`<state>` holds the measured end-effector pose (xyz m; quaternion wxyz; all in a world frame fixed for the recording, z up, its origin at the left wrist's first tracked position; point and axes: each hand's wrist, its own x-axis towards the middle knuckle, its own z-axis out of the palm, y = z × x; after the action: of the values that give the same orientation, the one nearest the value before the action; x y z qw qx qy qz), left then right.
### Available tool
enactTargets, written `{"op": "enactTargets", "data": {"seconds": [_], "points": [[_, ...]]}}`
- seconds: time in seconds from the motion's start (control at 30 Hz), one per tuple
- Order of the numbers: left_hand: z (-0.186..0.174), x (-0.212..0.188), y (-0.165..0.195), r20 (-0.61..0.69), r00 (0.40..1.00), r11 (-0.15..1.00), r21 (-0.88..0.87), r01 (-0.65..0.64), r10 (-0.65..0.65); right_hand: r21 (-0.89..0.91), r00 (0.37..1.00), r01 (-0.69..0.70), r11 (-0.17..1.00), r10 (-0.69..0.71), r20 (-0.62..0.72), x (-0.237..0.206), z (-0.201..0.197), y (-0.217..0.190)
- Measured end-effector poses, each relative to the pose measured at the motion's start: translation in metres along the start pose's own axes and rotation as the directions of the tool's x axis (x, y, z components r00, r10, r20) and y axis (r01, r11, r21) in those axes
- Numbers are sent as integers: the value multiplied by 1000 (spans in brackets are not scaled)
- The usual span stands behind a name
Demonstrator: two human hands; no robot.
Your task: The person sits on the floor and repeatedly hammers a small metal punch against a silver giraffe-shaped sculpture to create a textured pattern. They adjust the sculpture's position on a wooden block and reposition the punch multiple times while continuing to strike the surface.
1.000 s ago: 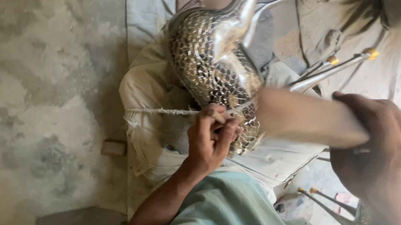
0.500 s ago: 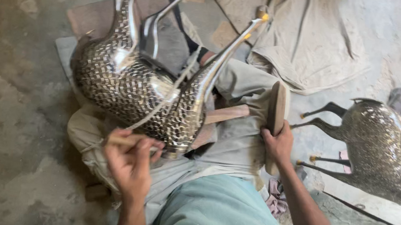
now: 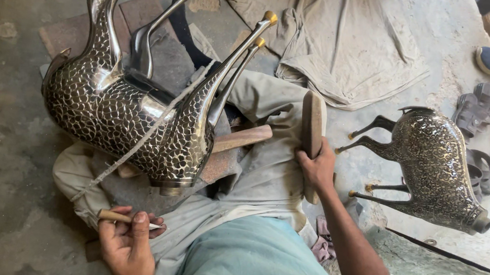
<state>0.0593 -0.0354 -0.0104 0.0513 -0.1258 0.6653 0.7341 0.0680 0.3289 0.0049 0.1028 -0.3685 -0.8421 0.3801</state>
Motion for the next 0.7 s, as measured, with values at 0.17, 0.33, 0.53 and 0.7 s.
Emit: {"op": "enactTargets", "data": {"seconds": [0.17,0.33,0.53,0.7], "points": [[2,9,1,40,999,1000,13,-28,28,23,1000,-30,999,30,8,2,-1,4],[10,22,9,8,1000,999,48,-25,24,23,996,-87,996,87,1,6,-1,1],[26,41,21,52,998,993,113,29,-35,16,998,-59,998,59,-15,20,3,13],[35,53,33,22,1000,1000,12,-17,17,-20,1000,5,1000,-6,-31,29,12,27]]}}
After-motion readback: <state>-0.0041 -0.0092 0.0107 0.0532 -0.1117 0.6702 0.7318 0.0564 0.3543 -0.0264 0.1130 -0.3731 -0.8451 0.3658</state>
